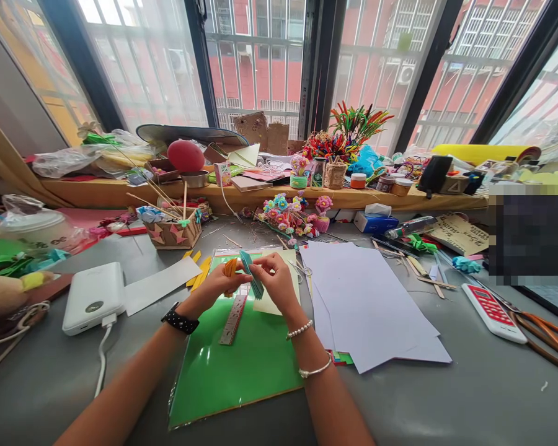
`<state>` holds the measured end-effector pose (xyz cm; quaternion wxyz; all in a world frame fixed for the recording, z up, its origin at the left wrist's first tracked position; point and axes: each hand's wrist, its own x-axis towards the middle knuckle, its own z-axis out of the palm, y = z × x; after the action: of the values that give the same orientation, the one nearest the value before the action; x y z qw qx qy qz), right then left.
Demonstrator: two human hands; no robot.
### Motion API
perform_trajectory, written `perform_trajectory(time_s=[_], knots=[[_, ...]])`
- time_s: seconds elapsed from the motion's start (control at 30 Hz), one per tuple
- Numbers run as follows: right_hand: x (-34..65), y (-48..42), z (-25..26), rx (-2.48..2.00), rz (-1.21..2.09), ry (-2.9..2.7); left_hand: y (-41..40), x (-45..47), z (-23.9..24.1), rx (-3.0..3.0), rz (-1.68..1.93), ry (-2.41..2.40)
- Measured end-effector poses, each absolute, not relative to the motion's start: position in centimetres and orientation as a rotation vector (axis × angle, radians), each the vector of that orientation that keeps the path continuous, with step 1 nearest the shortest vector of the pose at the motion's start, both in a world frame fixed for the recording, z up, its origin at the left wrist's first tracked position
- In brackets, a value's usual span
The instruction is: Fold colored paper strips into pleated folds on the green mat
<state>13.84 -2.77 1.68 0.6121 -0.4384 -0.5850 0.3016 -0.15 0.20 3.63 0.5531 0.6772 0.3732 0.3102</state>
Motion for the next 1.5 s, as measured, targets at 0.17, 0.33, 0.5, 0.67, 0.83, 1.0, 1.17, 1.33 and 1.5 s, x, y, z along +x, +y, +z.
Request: perform_trajectory(time_s=[0.17, 0.33, 0.5, 0.67, 0.83, 1.0, 1.17, 1.33, 1.5], knots=[[13.6, -2.5, 0.9, -1.009, 0.786, -1.192, -0.1, 0.6, 3.3, 1.574, 0.75, 0.81], [13.2, -2.3, 0.6, -0.993, 0.928, -1.055, 0.0, 0.6, 3.1, 1.616, 0.733, 0.768], [13.3, -2.5, 1.3, -0.929, 1.088, -1.123, 0.5, -0.4, 2.8, 1.53, 0.633, 0.701], [13.5, -2.9, 1.7, -0.84, 1.242, -1.27, 0.3, -0.8, 3.0, 1.475, 0.581, 0.595], [13.7, -3.3, 2.0, -0.877, 1.114, -1.368, 0.2, -0.7, 2.9, 1.483, 0.588, 0.622], [13.9, -3.3, 2.4, -0.878, 1.057, -1.443, 0.2, -0.7, 2.7, 1.554, 0.601, 0.71], [13.7, -2.8, 1.7, -0.897, 0.976, -1.465, 0.1, -0.5, 2.4, 1.627, 0.653, 0.778], [13.5, -2.7, 1.6, -0.861, 0.996, -1.37, -0.1, -0.4, 2.6, 1.7, 0.693, 0.817], [13.5, -3.0, 1.9, -0.811, 0.997, -1.295, -0.5, -0.4, 2.8, 1.712, 0.63, 0.808]])
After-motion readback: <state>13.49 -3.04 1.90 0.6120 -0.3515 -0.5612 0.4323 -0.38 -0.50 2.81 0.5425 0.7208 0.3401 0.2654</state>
